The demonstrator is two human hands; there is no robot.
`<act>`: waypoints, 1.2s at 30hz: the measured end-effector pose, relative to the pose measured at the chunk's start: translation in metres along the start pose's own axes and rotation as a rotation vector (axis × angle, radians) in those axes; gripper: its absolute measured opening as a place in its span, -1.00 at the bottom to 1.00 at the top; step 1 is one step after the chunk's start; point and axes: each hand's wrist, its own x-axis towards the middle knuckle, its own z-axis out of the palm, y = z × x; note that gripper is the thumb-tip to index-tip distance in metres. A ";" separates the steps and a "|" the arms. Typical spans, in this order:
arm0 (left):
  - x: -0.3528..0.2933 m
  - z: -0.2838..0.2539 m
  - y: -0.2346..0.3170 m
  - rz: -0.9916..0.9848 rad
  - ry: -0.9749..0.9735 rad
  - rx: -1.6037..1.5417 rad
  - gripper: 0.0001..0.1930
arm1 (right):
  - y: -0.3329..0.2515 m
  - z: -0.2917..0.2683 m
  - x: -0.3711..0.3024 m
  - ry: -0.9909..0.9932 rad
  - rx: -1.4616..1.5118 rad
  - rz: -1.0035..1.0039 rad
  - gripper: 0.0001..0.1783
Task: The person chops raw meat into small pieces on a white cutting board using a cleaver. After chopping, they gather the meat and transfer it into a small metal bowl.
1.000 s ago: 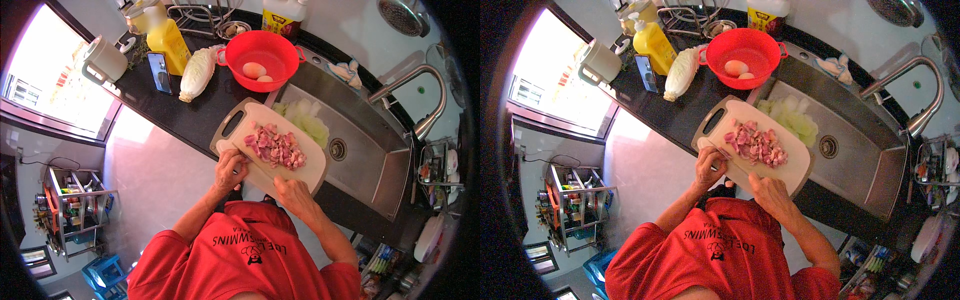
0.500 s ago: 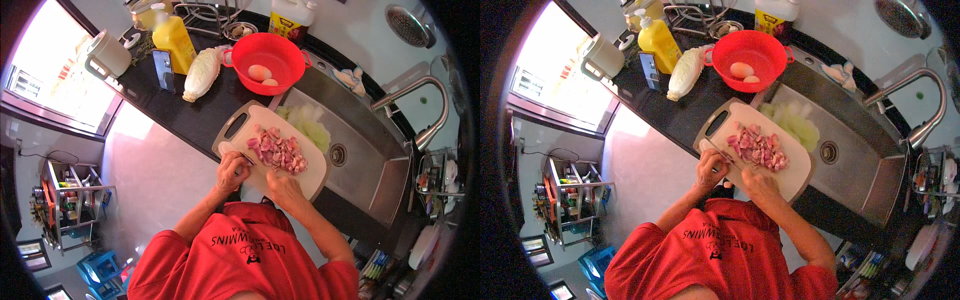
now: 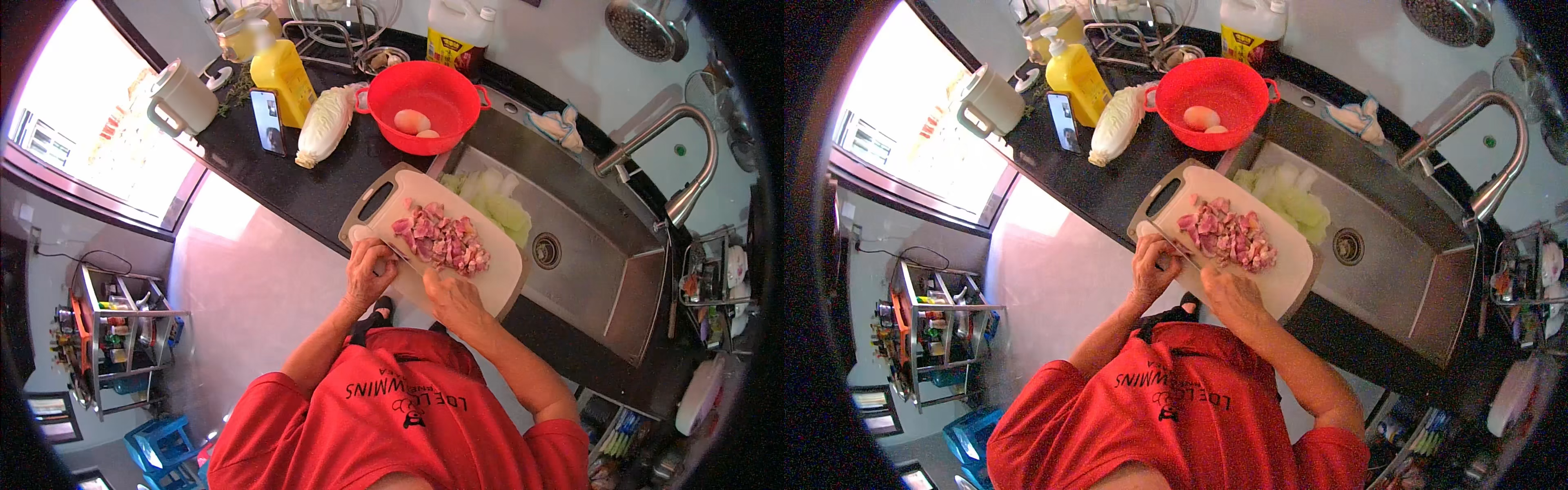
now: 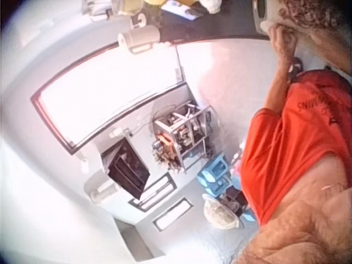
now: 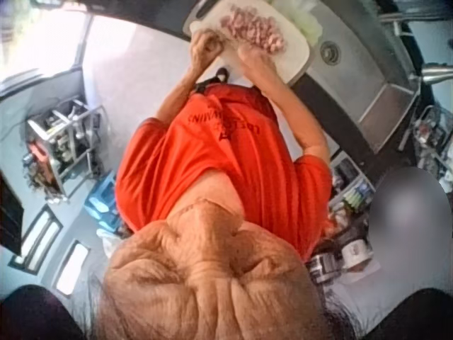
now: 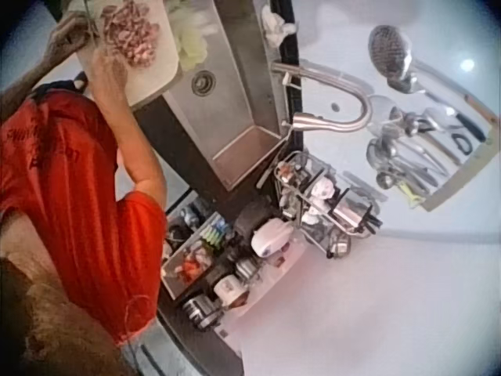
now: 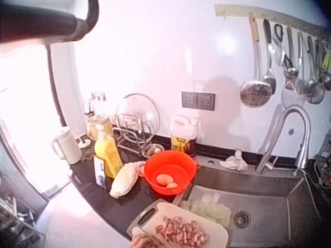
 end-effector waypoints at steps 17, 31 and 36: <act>0.001 -0.008 0.005 0.116 -0.023 -0.048 -0.76 | 0.030 -0.012 -0.004 -0.100 0.101 0.210 -0.84; 0.000 -0.006 0.001 0.115 0.012 0.021 -0.73 | -0.019 -0.021 -0.036 -0.110 -0.025 0.173 -0.90; 0.002 -0.010 0.001 0.105 -0.013 -0.004 -0.72 | -0.018 -0.013 -0.034 -0.119 -0.059 0.163 -0.93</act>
